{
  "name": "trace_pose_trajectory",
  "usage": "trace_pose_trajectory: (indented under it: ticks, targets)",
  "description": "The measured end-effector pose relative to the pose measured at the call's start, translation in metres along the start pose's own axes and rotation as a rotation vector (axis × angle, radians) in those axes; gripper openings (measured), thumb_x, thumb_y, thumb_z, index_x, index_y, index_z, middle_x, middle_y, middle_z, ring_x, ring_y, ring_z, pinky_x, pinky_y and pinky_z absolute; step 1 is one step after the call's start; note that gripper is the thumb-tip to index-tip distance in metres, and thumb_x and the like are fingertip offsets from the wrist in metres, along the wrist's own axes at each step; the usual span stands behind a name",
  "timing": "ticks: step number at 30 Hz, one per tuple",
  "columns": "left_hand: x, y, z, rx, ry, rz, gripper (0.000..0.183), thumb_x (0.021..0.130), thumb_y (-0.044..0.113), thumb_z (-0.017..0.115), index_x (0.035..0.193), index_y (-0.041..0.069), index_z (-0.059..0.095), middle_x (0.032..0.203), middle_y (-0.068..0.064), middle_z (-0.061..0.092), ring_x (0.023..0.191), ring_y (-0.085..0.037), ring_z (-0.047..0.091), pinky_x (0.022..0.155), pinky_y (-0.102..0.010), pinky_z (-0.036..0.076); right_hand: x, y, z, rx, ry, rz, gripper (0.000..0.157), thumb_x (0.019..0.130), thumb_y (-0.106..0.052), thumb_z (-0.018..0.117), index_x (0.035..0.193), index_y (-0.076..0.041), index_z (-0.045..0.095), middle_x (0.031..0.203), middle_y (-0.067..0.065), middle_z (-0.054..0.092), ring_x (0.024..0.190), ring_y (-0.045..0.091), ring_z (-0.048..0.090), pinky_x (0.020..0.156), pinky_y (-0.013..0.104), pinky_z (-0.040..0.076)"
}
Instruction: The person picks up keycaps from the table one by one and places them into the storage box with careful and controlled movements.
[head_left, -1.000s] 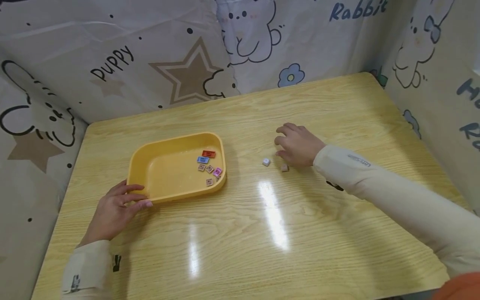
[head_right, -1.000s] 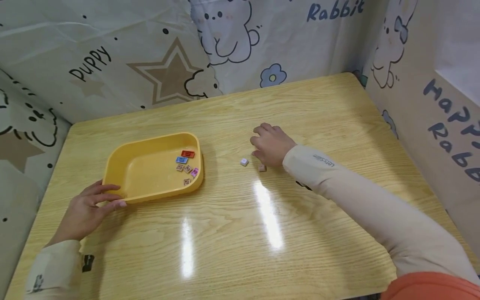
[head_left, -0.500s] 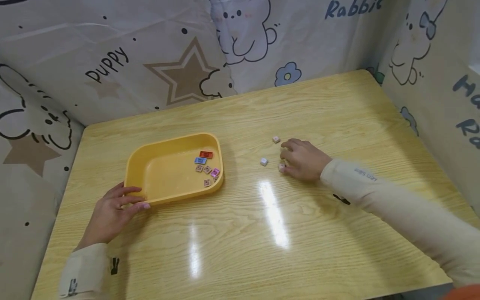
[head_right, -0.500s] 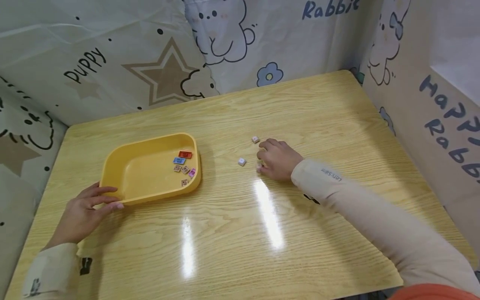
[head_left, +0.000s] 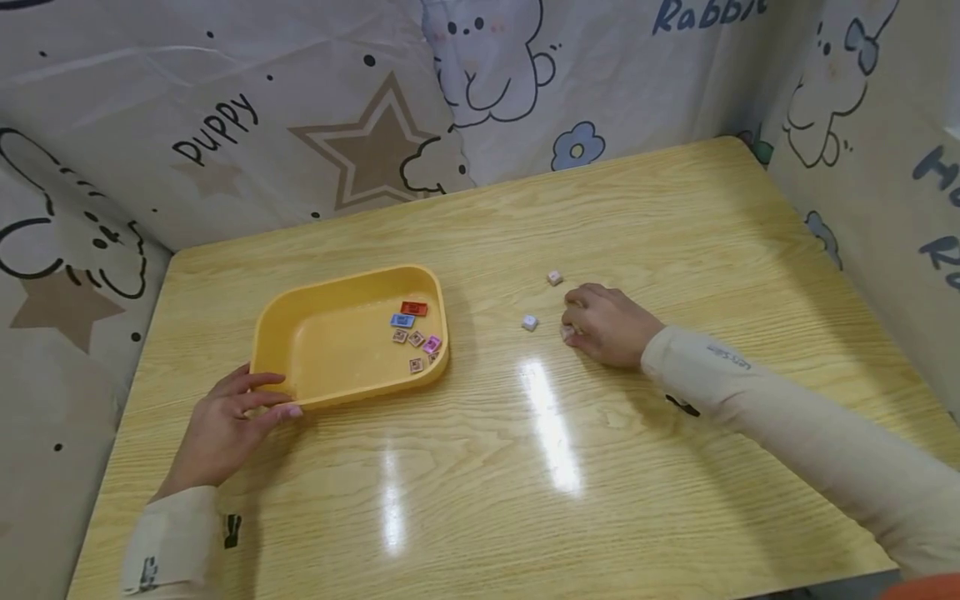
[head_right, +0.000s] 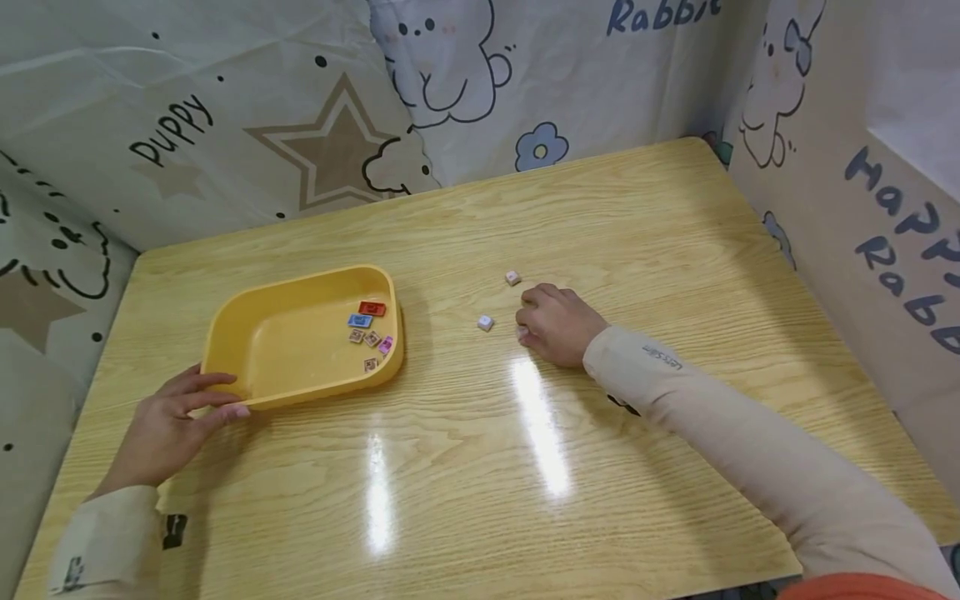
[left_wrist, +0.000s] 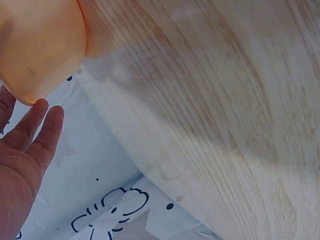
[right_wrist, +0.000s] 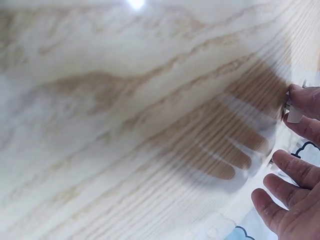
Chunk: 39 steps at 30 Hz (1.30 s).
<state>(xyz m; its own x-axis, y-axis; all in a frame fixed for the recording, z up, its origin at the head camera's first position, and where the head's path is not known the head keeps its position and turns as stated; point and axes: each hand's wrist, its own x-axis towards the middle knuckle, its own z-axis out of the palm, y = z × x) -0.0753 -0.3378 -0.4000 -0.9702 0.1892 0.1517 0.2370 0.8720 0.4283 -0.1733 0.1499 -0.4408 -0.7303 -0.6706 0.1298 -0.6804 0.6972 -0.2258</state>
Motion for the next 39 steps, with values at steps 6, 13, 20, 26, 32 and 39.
trace_pose_trajectory:
  ticks: [6,13,20,26,32,39]
  targets:
    - [0.0,-0.002,-0.001,0.002,0.001,-0.001,0.02,0.076,0.024,0.079,0.083,0.005,0.077,0.112,-0.022,0.066,0.123,-0.054,0.046,0.095,-0.069,0.04,0.003,0.0,-0.006,-0.025,-0.035,0.016,0.016,0.09,-0.024,0.067,0.095,-0.009,0.068,0.123,0.019,0.06,0.12,0.035,0.054,0.092,0.052,0.053]
    - [-0.001,0.0,-0.002,0.016,-0.019,-0.045,0.025,0.077,0.027,0.078,0.085,0.003,0.076,0.115,-0.021,0.066,0.125,-0.052,0.044,0.098,-0.068,0.039,0.014,0.002,-0.018,-0.002,-0.059,0.102,0.017,0.095,-0.023,0.059,0.095,-0.01,0.068,0.129,0.021,0.058,0.126,0.037,0.051,0.099,0.056,0.049]
    - [-0.002,0.001,-0.003,0.013,-0.023,-0.056,0.026,0.076,0.027,0.078,0.086,0.002,0.076,0.115,-0.021,0.065,0.125,-0.052,0.044,0.098,-0.068,0.039,0.035,0.0,-0.034,-0.016,-0.087,0.113,0.02,0.093,-0.022,0.061,0.105,-0.007,0.068,0.134,0.021,0.054,0.128,0.038,0.048,0.101,0.057,0.047]
    - [-0.002,0.0,-0.004,0.025,-0.018,-0.036,0.025,0.076,0.027,0.079,0.085,0.003,0.076,0.113,-0.021,0.066,0.124,-0.052,0.046,0.098,-0.067,0.039,0.065,-0.015,-0.046,0.002,-0.109,0.098,0.018,0.093,-0.024,0.063,0.102,-0.009,0.068,0.137,0.02,0.052,0.132,0.038,0.045,0.103,0.058,0.045]
    - [-0.001,0.001,-0.005,0.038,-0.036,-0.052,0.029,0.078,0.03,0.077,0.087,0.002,0.076,0.115,-0.021,0.065,0.125,-0.052,0.045,0.099,-0.068,0.038,0.104,-0.042,-0.052,-0.022,-0.129,0.049,0.019,0.094,-0.026,0.061,0.102,-0.011,0.069,0.139,0.018,0.051,0.134,0.035,0.044,0.108,0.053,0.043]
    - [0.0,0.002,-0.006,0.041,-0.043,-0.064,0.034,0.078,0.032,0.077,0.089,0.0,0.076,0.117,-0.021,0.065,0.127,-0.05,0.044,0.1,-0.067,0.038,0.145,-0.087,-0.05,-0.071,-0.17,-0.046,0.025,0.095,-0.03,0.058,0.111,-0.012,0.067,0.141,0.015,0.051,0.135,0.032,0.044,0.111,0.048,0.043]
